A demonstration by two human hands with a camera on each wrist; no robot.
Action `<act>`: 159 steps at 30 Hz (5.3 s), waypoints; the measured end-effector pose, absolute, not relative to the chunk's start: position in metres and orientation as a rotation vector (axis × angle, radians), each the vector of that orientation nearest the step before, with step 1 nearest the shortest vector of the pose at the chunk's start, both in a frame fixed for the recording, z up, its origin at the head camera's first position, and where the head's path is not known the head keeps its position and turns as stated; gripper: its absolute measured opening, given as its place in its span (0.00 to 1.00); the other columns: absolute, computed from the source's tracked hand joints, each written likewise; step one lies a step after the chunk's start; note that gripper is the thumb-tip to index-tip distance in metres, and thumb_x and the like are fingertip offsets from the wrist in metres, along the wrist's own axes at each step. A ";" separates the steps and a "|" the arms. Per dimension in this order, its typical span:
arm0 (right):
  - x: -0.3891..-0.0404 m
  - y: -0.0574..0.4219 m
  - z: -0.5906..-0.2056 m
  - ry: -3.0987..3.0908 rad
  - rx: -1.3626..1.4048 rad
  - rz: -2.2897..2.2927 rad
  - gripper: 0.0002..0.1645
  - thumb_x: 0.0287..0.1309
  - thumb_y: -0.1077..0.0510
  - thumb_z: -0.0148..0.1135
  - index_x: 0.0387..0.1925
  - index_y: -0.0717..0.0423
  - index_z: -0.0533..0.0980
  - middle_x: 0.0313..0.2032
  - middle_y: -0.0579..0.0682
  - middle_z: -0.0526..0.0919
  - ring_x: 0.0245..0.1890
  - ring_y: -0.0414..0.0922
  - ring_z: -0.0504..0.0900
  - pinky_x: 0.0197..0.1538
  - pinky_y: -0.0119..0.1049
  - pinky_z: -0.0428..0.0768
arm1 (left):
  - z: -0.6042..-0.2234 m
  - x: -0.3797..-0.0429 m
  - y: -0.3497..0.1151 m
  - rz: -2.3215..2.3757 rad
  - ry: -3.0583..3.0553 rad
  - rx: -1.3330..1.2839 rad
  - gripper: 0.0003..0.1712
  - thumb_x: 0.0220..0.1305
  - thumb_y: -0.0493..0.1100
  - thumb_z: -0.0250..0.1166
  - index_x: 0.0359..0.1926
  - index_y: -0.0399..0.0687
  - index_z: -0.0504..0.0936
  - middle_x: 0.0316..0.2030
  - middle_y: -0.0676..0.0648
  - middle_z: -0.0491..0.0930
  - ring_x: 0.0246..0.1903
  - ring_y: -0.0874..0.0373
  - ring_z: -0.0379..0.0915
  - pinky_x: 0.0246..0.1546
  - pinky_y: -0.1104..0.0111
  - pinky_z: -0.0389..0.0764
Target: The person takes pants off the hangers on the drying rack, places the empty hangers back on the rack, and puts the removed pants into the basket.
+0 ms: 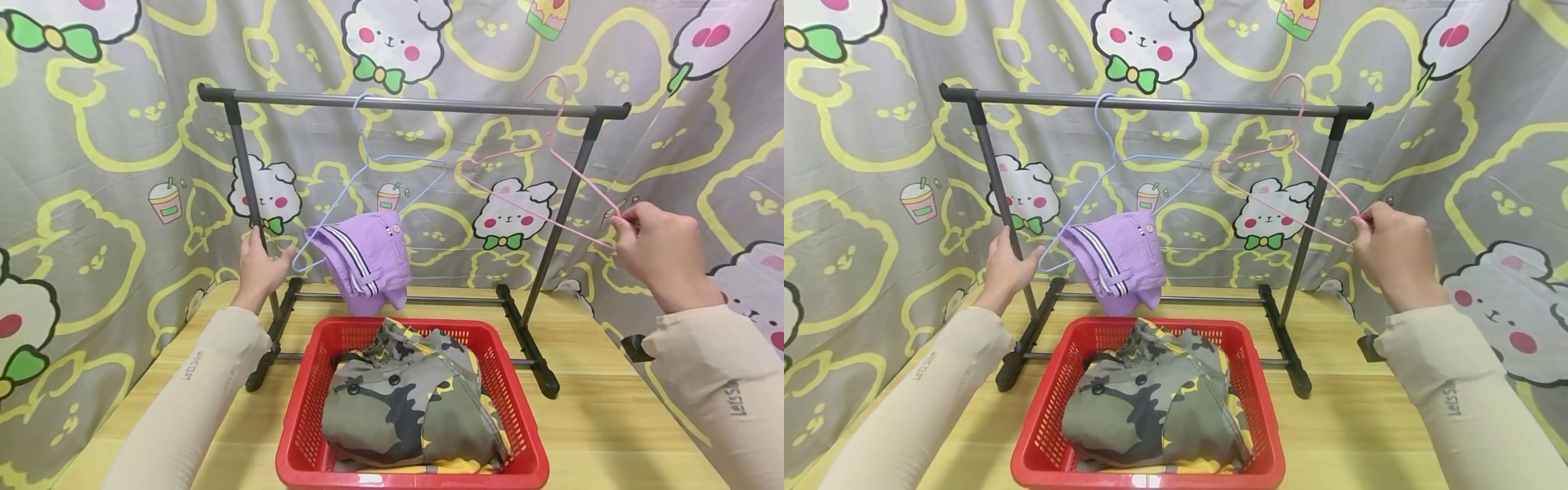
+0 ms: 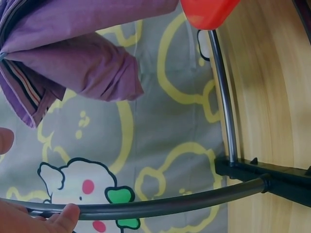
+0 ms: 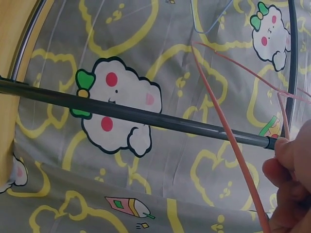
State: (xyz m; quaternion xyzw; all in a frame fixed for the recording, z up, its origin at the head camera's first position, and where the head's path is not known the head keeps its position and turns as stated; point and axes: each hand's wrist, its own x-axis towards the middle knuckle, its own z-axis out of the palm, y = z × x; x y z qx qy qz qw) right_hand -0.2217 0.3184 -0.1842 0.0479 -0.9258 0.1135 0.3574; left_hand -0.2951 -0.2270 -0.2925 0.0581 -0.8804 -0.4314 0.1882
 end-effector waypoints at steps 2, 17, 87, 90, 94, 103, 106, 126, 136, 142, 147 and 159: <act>-0.222 0.318 -0.184 -2.398 0.128 0.290 0.15 0.67 0.59 0.55 0.36 0.71 0.76 0.27 0.68 0.80 0.23 0.62 0.74 0.27 0.49 0.63 | -0.293 -0.295 -0.227 -1.213 -2.476 0.162 0.51 0.67 0.54 0.57 0.76 0.44 0.35 0.73 0.33 0.38 0.71 0.35 0.40 0.67 0.44 0.49; -0.229 0.314 -0.194 -2.458 0.147 0.295 0.12 0.66 0.60 0.55 0.35 0.69 0.77 0.27 0.64 0.80 0.25 0.60 0.74 0.30 0.51 0.65 | -0.293 -0.296 -0.229 -1.242 -2.451 0.167 0.50 0.66 0.53 0.58 0.76 0.44 0.38 0.73 0.33 0.42 0.69 0.35 0.46 0.66 0.44 0.53; -0.223 0.315 -0.213 -2.343 0.090 0.564 0.21 0.67 0.54 0.43 0.35 0.62 0.79 0.24 0.41 0.80 0.29 0.40 0.72 0.35 0.46 0.63 | -0.302 -0.323 -0.250 -1.372 -2.283 0.377 0.30 0.73 0.48 0.51 0.72 0.48 0.57 0.64 0.38 0.68 0.60 0.43 0.69 0.60 0.53 0.67; -0.229 0.318 -0.217 -2.290 0.100 0.608 0.20 0.66 0.55 0.43 0.33 0.62 0.79 0.19 0.17 0.69 0.25 0.24 0.65 0.37 0.44 0.62 | -0.301 -0.322 -0.250 -1.377 -2.295 0.375 0.31 0.73 0.48 0.51 0.72 0.48 0.57 0.65 0.38 0.68 0.61 0.43 0.68 0.61 0.53 0.66; -0.238 0.324 -0.223 -2.272 0.066 0.652 0.19 0.65 0.54 0.47 0.37 0.64 0.79 0.20 0.17 0.67 0.24 0.20 0.62 0.36 0.39 0.62 | -0.299 -0.320 -0.250 -1.376 -2.308 0.368 0.33 0.72 0.49 0.50 0.73 0.47 0.54 0.66 0.39 0.66 0.62 0.42 0.67 0.62 0.52 0.64; -0.259 0.336 -0.244 -2.321 -0.012 0.721 0.20 0.66 0.55 0.48 0.46 0.69 0.76 0.36 0.64 0.79 0.26 0.25 0.63 0.35 0.35 0.63 | -0.288 -0.312 -0.244 -1.285 -2.267 0.325 0.37 0.70 0.51 0.53 0.72 0.45 0.50 0.68 0.39 0.59 0.66 0.41 0.57 0.65 0.52 0.59; -0.265 0.336 -0.251 -2.337 -0.032 0.760 0.21 0.66 0.54 0.49 0.48 0.69 0.75 0.39 0.64 0.79 0.28 0.26 0.64 0.35 0.32 0.64 | -0.282 -0.308 -0.238 -1.250 -2.210 0.269 0.36 0.69 0.52 0.54 0.71 0.44 0.53 0.67 0.39 0.59 0.66 0.43 0.56 0.65 0.53 0.58; -0.299 0.316 -0.274 -2.422 -0.092 0.991 0.36 0.69 0.47 0.50 0.68 0.67 0.59 0.58 0.68 0.73 0.57 0.62 0.73 0.59 0.56 0.68 | -0.221 -0.262 -0.197 -1.198 -2.458 -0.143 0.44 0.68 0.61 0.55 0.73 0.41 0.52 0.68 0.39 0.62 0.66 0.41 0.60 0.62 0.49 0.63; -0.312 0.310 -0.290 -2.470 -0.121 1.153 0.38 0.71 0.47 0.47 0.72 0.66 0.52 0.66 0.69 0.63 0.65 0.63 0.65 0.64 0.53 0.65 | -0.214 -0.254 -0.189 -1.030 -2.753 -0.230 0.47 0.69 0.64 0.51 0.75 0.40 0.48 0.71 0.38 0.57 0.68 0.41 0.54 0.65 0.45 0.56; -0.319 0.308 -0.296 -2.494 -0.112 1.082 0.34 0.72 0.49 0.47 0.69 0.68 0.59 0.60 0.71 0.70 0.61 0.64 0.70 0.60 0.53 0.70 | -0.215 -0.254 -0.188 -1.022 -2.822 -0.258 0.44 0.71 0.63 0.50 0.74 0.39 0.52 0.69 0.36 0.59 0.68 0.41 0.56 0.65 0.45 0.56; -0.324 0.307 -0.301 -2.503 -0.158 1.067 0.33 0.70 0.48 0.49 0.66 0.67 0.63 0.57 0.68 0.74 0.58 0.63 0.74 0.58 0.53 0.72 | -0.217 -0.251 -0.187 -1.049 -2.854 -0.284 0.44 0.70 0.64 0.51 0.73 0.39 0.53 0.68 0.34 0.61 0.67 0.40 0.57 0.64 0.45 0.58; -0.330 0.308 -0.302 -2.461 -0.254 1.134 0.31 0.69 0.52 0.53 0.69 0.61 0.63 0.59 0.62 0.74 0.58 0.61 0.75 0.61 0.53 0.68 | -0.224 -0.255 -0.188 -1.071 -2.854 -0.319 0.35 0.73 0.58 0.51 0.67 0.37 0.62 0.65 0.31 0.64 0.64 0.36 0.60 0.62 0.44 0.62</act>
